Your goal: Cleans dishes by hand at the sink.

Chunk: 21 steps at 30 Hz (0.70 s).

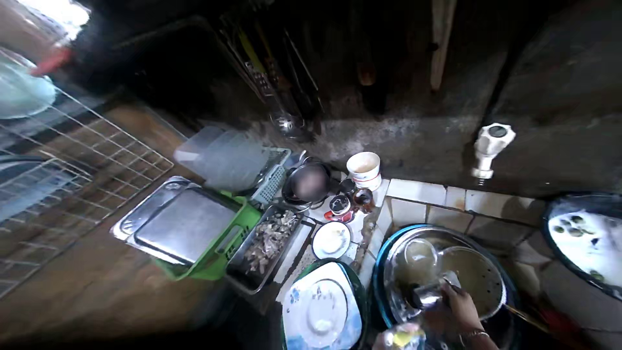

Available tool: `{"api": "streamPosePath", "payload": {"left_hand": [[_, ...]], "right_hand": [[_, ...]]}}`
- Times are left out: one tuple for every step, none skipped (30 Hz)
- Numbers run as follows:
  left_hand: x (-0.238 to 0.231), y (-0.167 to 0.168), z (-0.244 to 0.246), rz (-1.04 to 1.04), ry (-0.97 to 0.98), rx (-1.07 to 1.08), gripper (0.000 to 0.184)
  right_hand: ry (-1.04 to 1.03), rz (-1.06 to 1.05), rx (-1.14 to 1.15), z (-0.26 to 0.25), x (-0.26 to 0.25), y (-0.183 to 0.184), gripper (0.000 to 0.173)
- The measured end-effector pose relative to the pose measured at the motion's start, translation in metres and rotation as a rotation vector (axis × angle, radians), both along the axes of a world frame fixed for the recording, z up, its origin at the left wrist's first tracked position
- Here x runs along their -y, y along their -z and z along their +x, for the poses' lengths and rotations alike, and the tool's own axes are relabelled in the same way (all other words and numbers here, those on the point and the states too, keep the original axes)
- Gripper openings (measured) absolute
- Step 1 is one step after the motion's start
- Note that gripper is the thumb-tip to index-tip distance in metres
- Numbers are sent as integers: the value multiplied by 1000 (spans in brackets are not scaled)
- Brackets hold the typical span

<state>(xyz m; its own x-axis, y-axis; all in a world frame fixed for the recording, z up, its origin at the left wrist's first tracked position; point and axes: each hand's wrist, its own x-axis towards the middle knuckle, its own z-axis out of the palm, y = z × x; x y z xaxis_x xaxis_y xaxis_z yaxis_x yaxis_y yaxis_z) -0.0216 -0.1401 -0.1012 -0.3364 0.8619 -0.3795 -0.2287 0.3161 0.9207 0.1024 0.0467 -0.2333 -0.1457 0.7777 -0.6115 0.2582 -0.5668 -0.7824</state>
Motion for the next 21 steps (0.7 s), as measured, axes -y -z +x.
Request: {"api": "streamPosePath", "payload": {"left_hand": [[-4, -3, 8, 49, 13, -93, 37], [-10, -9, 16, 56, 7, -188, 39], [-16, -14, 25, 49, -18, -275, 39], [-22, -19, 34, 51, -42, -358, 39], [-30, -24, 45, 50, -64, -444, 40], [-39, -31, 58, 44, -46, -538, 43], [-47, -38, 71, 8, 45, -644, 52], [-55, -42, 82, -43, 170, -764, 63], [-64, -44, 88, -113, 274, -887, 73], [-75, -50, 87, -166, 341, -952, 78], [-85, -56, 83, -207, 371, -965, 76], [-94, -64, 77, -215, 358, -932, 68], [-100, -72, 73, -197, 319, -867, 56], [-104, -80, 75, -161, 260, -809, 48], [-106, -87, 80, -119, 192, -785, 42], [-106, -94, 84, -89, 122, -774, 38], [-107, -99, 87, -65, 49, -762, 35], [-109, -103, 89, -25, -48, -740, 31], [-112, -107, 90, 31, -164, -709, 28], [-117, -109, 89, 99, -290, -674, 27], [-121, -111, 88, 151, -385, -617, 28]], "right_hand": [[145, -57, -129, 10, 5, -9, 39], [227, -120, -297, 19, 11, -17, 38], [253, -197, -468, 27, 19, -28, 38], [246, -257, -605, 31, 26, -38, 40], [198, -297, -718, 34, 34, -51, 41], [166, -343, -810, 34, 41, -65, 40], [141, -384, -875, 35, 48, -80, 38], [133, -417, -910, 37, 58, -98, 40], [141, -436, -937, 41, 68, -114, 42], [152, -432, -939, 45, 76, -124, 44], [156, -424, -946, 50, 84, -134, 45], [152, -404, -972, 53, 89, -142, 45], [128, -375, -1026, 59, 91, -149, 43], [92, -335, -1068, 65, 90, -154, 39], [49, -299, -1069, 72, 87, -159, 35], [-10, -283, -1043, 78, 82, -164, 31], [-98, -288, -1005, 84, 76, -168, 30], [-211, -303, -953, 92, 68, -173, 32], [-315, -288, -881, 100, 59, -180, 32], [-381, -224, -806, 106, 49, -188, 35], [-382, -104, -740, 111, 41, -195, 38]]}}
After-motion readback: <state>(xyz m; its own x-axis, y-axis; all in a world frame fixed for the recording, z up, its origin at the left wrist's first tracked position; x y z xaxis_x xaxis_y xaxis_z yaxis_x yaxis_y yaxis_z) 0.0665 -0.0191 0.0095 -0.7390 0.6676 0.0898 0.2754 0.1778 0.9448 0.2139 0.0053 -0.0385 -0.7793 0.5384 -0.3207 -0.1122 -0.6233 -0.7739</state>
